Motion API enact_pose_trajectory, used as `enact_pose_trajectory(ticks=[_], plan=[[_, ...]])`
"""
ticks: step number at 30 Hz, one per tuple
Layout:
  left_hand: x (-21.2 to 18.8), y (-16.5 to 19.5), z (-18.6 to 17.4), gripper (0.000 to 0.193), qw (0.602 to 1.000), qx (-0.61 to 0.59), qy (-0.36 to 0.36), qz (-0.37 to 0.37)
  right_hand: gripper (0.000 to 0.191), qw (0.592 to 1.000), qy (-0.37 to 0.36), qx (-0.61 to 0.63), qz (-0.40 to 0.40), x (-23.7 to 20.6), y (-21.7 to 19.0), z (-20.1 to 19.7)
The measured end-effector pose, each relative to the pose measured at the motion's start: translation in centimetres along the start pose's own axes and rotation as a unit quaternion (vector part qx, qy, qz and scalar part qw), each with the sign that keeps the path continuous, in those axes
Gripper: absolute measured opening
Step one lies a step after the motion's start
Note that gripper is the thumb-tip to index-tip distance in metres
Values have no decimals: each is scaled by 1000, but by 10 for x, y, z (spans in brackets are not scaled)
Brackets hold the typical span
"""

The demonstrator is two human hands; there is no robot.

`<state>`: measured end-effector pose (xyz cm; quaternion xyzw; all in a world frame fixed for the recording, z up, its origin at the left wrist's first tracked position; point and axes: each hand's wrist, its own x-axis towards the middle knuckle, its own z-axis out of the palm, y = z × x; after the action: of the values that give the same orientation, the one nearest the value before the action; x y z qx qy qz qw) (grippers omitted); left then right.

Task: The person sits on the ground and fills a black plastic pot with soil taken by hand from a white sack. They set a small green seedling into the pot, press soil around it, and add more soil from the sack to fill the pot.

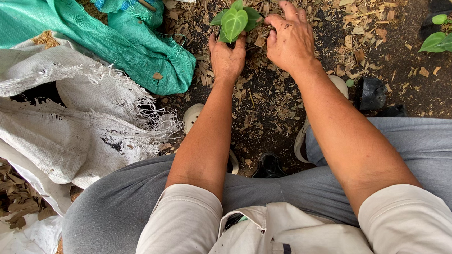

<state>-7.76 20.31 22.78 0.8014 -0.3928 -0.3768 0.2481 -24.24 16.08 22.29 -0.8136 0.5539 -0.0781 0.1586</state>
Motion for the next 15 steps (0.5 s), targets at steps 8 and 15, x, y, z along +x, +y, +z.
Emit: enact_pose_trajectory(ticks=[8,15], plan=[[-6,-1,1,45,999,10,7,51,40,998,-57,29,9,-12,0,4],[-9,-2,-3,41,998,15,16,62,33,997,-74,-34,0,-16,-5,3]])
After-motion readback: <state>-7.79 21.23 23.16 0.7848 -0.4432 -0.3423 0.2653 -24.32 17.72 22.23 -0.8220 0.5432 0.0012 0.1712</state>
